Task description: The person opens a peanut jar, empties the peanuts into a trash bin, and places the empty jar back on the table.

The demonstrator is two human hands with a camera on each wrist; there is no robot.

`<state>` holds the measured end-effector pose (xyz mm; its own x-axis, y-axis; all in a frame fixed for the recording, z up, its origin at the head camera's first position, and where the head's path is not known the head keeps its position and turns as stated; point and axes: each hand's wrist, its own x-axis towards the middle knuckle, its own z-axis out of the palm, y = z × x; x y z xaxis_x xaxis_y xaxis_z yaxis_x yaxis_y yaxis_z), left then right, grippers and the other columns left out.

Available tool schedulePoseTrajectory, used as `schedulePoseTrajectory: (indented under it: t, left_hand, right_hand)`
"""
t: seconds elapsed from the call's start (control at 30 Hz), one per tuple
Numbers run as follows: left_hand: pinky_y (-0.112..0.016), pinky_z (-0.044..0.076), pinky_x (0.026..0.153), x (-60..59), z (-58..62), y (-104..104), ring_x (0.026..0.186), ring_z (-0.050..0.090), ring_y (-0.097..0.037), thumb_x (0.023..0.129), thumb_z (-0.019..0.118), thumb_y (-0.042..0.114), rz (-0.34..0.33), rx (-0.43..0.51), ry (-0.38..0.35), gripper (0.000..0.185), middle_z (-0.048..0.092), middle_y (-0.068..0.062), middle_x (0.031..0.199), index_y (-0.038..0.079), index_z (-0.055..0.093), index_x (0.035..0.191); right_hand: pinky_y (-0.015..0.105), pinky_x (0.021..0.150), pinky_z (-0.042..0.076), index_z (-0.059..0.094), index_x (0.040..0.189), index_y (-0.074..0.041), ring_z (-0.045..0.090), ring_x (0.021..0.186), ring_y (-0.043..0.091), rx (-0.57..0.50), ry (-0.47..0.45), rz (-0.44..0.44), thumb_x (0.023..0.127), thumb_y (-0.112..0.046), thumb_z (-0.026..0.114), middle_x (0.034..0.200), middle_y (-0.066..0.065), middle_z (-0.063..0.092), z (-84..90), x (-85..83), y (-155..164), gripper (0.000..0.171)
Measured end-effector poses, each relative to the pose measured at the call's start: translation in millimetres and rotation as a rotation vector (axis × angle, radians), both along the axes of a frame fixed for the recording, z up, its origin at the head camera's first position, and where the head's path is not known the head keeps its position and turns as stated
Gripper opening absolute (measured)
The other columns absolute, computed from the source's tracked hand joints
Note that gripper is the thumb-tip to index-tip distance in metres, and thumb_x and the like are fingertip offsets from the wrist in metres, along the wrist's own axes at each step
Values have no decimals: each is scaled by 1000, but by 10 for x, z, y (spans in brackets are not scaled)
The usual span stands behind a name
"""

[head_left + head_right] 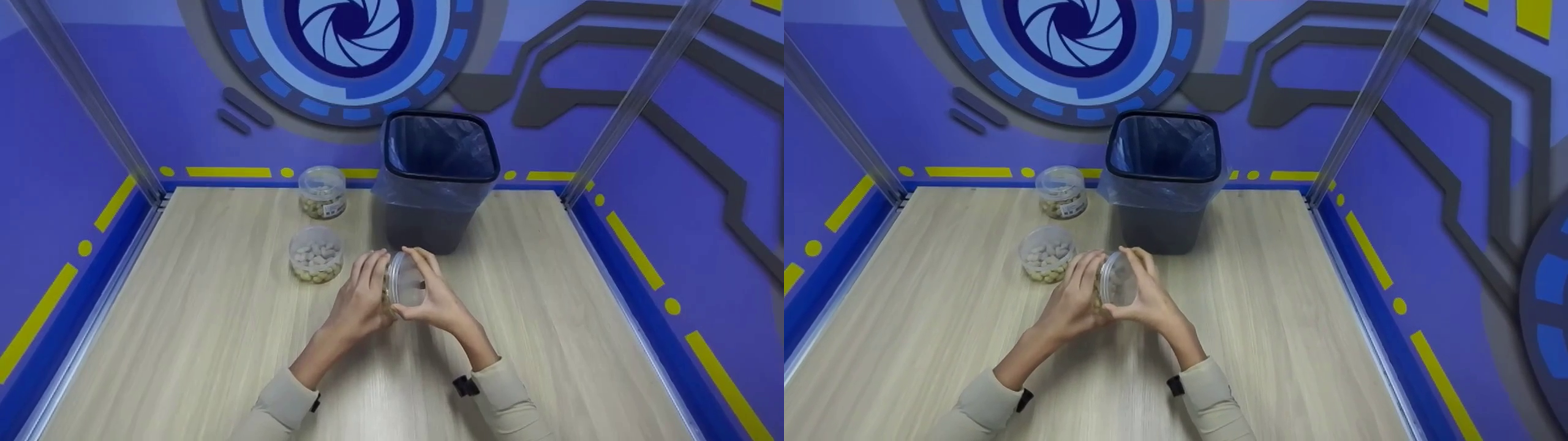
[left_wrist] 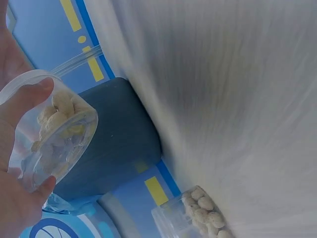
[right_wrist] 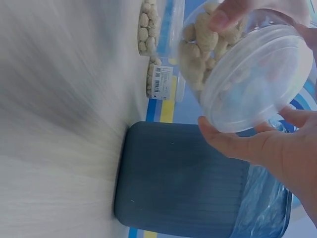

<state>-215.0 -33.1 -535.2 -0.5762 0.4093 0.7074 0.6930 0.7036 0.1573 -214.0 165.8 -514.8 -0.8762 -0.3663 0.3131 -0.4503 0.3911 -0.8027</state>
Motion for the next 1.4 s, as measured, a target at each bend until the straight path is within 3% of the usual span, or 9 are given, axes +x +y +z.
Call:
schedulePoseTrajectory:
  t: [0.13,0.37,0.53,0.63,0.8,0.9,1.03,1.2,1.4]
  left_hand:
    - [-40,51,105,-4,39,0,130,47,-36,54,92,38,-16,-7,-6,107,53,-20,140,-5,47,141]
    - [-39,53,101,39,107,-49,133,44,-36,53,94,42,-58,16,-133,113,51,-18,143,-3,44,144]
    - [-41,55,99,76,133,-54,134,42,-36,53,97,47,-107,26,-223,119,48,-17,146,-1,41,146]
    - [-40,53,102,64,140,-34,134,43,-36,54,97,46,-104,15,-180,116,48,-17,146,-1,43,146]
    - [-40,46,111,49,152,-18,134,44,-38,52,96,31,-38,-30,-26,110,50,-19,145,-2,46,144]
    - [-41,44,112,59,146,-23,134,45,-39,52,93,23,-28,-60,18,107,50,-20,146,-4,46,144]
    - [-40,43,113,54,130,-27,134,45,-39,51,89,18,-38,-87,43,104,50,-19,147,-3,46,144]
    - [-41,44,112,56,119,-38,134,44,-39,55,90,21,-57,-65,9,101,50,-18,147,-1,47,144]
    - [-43,50,106,86,97,-85,135,43,-38,52,98,47,-120,32,-198,119,50,-18,146,0,43,147]
  right_hand:
    - [58,100,50,34,158,-18,35,142,39,35,78,35,69,-21,92,156,16,28,5,20,35,106]
    - [51,113,41,31,158,-9,28,146,32,235,368,200,66,-23,92,158,19,28,86,-18,129,111]
    - [55,112,39,35,157,-11,27,147,33,295,460,249,66,-28,92,159,16,30,127,-4,206,109]
    - [59,113,37,30,160,-12,23,149,35,238,363,227,76,-30,88,163,13,23,104,38,216,104]
    - [59,105,46,10,165,-18,24,148,43,27,-66,103,92,-34,76,166,15,8,73,89,134,100]
    - [58,99,51,6,165,-21,31,143,48,-66,-278,23,91,-34,77,166,18,9,90,112,96,103]
    - [61,100,49,9,165,-20,35,140,51,-107,-381,-30,85,-34,83,163,24,15,127,138,59,110]
    - [61,100,49,19,162,-16,38,139,46,-30,-217,-16,78,-28,86,158,23,25,122,135,26,108]
    - [61,109,41,31,158,-21,23,148,35,226,177,131,62,-23,91,161,14,23,111,117,87,113]
